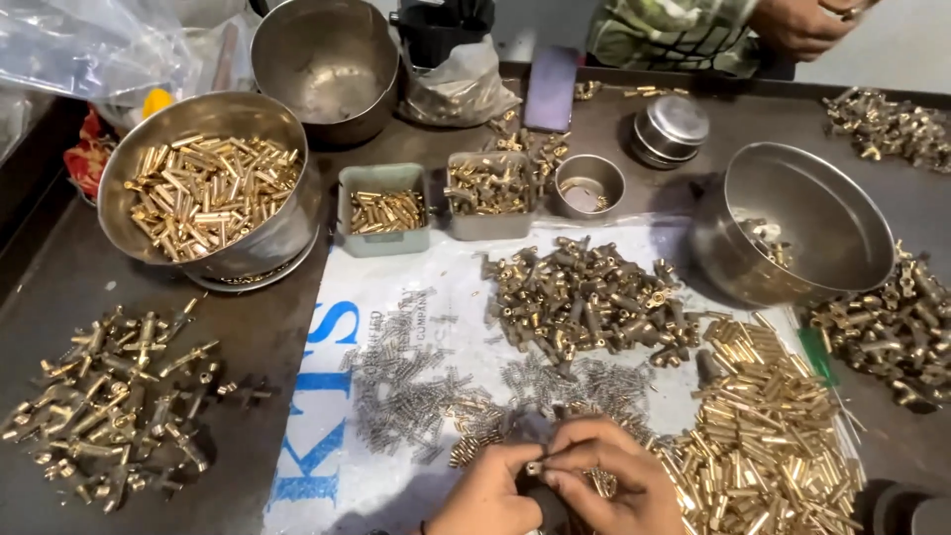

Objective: Assembling small brass metal components manually at a workbench.

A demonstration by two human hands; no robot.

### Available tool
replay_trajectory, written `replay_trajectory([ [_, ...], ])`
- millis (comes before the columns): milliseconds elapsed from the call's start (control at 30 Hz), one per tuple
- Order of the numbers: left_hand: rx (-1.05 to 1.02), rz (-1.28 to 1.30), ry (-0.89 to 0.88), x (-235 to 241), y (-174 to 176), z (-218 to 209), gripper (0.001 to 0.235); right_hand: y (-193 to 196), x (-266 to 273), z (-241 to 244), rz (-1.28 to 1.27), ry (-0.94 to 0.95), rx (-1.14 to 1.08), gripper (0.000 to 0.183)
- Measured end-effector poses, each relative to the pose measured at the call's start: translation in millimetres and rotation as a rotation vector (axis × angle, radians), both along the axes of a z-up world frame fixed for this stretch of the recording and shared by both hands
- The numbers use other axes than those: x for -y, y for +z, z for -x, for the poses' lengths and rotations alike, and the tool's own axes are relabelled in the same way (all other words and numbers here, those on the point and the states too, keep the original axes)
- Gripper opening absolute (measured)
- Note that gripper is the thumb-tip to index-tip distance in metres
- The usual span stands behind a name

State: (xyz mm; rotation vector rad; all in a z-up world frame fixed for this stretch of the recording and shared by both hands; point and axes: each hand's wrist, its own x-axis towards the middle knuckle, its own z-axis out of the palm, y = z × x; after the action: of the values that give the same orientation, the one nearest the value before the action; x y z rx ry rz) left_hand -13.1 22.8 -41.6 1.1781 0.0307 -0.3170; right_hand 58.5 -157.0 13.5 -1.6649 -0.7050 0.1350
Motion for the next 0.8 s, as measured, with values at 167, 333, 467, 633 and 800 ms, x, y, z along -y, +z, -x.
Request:
replay_trajectory([
  [167, -0.193, 0.055, -0.016, 11.0, 34.5, -7.6, 0.051, 18.9, 37.5, -32.6, 0.215, -0.17, -0.008, 0.014],
  [333, -0.259, -0.077, -0.037, 3.3, 28.6, -10.1, 0.05, 32.7, 93.0, -85.8, 0.751, -0.64, -0.094, 0.022],
  [467, -0.269, -0.089, -0.064, -4.7, 19.3, -13.2, 0.034, -1.5, 113.4, -97.3, 1.141, -0.508, 0.402, 0.031],
  [633, -0.143, -0.12, -0.111, -20.0, 22.0, -13.6, 0.036, -9.9, 99.8, -101.3, 1.228, -0.534, 0.411, 0.025],
  [800, -0.189, -0.113, -0.155, -27.8, 43.7, -14.0, 0.041, -8.3, 87.0, -100.1, 1.453, -0.506, 0.431, 0.023],
])
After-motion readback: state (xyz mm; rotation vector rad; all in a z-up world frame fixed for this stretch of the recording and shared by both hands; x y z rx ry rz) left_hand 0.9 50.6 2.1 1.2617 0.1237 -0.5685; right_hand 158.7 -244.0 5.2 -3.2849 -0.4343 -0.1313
